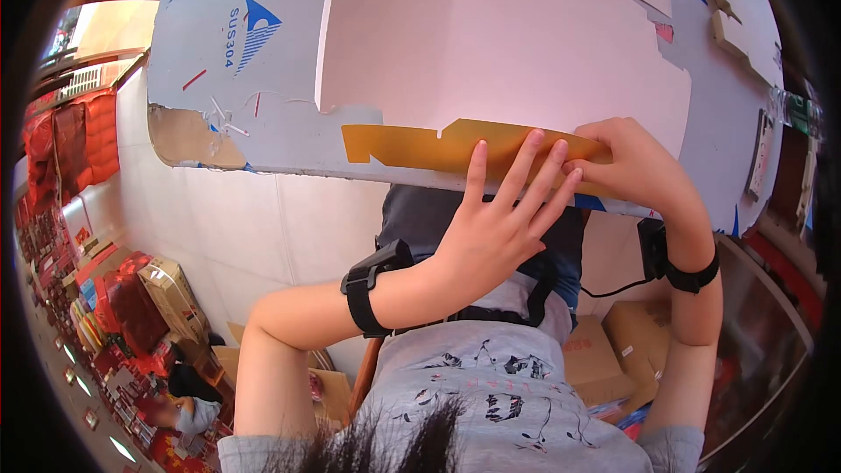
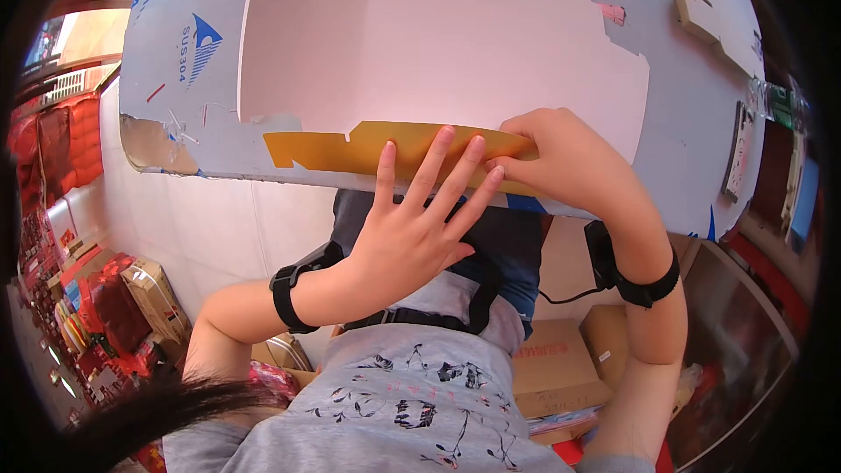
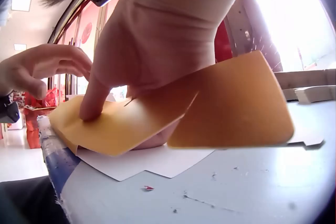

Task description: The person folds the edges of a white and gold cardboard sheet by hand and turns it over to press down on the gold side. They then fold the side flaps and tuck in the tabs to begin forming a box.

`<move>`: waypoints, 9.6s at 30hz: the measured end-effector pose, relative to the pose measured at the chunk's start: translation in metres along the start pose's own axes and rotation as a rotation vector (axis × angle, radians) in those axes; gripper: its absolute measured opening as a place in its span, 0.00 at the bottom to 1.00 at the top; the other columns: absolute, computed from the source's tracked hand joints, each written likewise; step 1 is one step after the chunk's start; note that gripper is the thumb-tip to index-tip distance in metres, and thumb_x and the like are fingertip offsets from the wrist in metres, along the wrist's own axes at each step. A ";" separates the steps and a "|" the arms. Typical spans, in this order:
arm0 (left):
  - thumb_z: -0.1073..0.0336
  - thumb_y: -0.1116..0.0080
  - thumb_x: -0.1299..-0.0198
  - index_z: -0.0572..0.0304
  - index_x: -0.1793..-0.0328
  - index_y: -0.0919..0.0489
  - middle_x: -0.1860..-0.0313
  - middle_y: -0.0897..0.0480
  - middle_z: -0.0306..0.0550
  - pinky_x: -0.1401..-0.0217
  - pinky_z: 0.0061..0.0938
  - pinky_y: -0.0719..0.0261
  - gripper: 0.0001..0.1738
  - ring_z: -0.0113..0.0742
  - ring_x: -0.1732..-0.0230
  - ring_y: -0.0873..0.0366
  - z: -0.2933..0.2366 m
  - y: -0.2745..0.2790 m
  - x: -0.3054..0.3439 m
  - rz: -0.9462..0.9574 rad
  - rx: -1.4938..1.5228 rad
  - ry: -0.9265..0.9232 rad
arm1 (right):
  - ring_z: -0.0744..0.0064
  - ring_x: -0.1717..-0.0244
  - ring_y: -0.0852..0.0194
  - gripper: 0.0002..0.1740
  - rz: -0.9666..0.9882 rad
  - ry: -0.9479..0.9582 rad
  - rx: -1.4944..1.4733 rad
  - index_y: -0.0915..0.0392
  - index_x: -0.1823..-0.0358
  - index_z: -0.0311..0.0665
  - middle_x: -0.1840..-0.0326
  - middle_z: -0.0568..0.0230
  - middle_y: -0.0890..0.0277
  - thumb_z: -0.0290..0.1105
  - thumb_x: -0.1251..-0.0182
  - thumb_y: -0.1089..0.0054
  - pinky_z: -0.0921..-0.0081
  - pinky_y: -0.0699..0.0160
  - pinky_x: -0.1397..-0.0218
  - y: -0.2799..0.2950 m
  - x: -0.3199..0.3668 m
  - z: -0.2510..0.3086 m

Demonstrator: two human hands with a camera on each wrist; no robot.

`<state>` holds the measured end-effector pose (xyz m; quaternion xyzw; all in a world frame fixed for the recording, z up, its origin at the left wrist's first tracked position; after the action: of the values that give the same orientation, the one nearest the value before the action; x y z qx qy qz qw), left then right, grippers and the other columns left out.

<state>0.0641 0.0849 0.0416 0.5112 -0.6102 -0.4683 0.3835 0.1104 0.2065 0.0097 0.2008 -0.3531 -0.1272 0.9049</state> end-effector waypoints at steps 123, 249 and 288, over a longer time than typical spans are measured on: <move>0.72 0.40 0.50 0.56 0.51 0.21 0.69 0.15 0.41 0.66 0.29 0.19 0.17 0.37 0.68 0.15 0.069 0.046 -0.037 -0.013 -0.016 -0.257 | 0.68 0.72 0.18 0.22 -0.679 0.411 0.495 0.22 0.47 0.42 0.73 0.64 0.18 0.24 0.46 0.36 0.75 0.23 0.69 0.010 0.037 0.041; 0.60 0.40 0.38 0.55 0.20 0.46 0.19 0.49 0.52 0.23 0.49 0.47 0.42 0.57 0.20 0.53 0.154 0.038 0.015 0.020 -0.161 0.517 | 0.52 0.19 0.60 0.58 -0.307 0.300 0.659 0.42 0.24 0.57 0.19 0.60 0.52 0.49 0.61 0.22 0.44 0.59 0.22 -0.078 0.059 0.029; 0.56 0.37 0.46 0.44 0.24 0.35 0.21 0.41 0.42 0.20 0.43 0.60 0.40 0.39 0.20 0.48 0.046 -0.014 0.025 -0.029 0.005 0.140 | 0.64 0.29 0.34 0.30 -0.727 0.337 0.470 0.25 0.36 0.42 0.32 0.61 0.29 0.45 0.39 0.37 0.59 0.44 0.26 -0.071 0.076 0.017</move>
<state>0.0200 0.0682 0.0152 0.5525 -0.5756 -0.4352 0.4171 0.1468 0.1107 0.0338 0.5290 -0.1269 -0.3185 0.7763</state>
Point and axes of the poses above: each hand's wrist, its own x-axis away from the middle knuckle, its own y-axis out of the back of the hand, z = x × y, the point moved 9 cm from there along -x, towards the middle knuckle
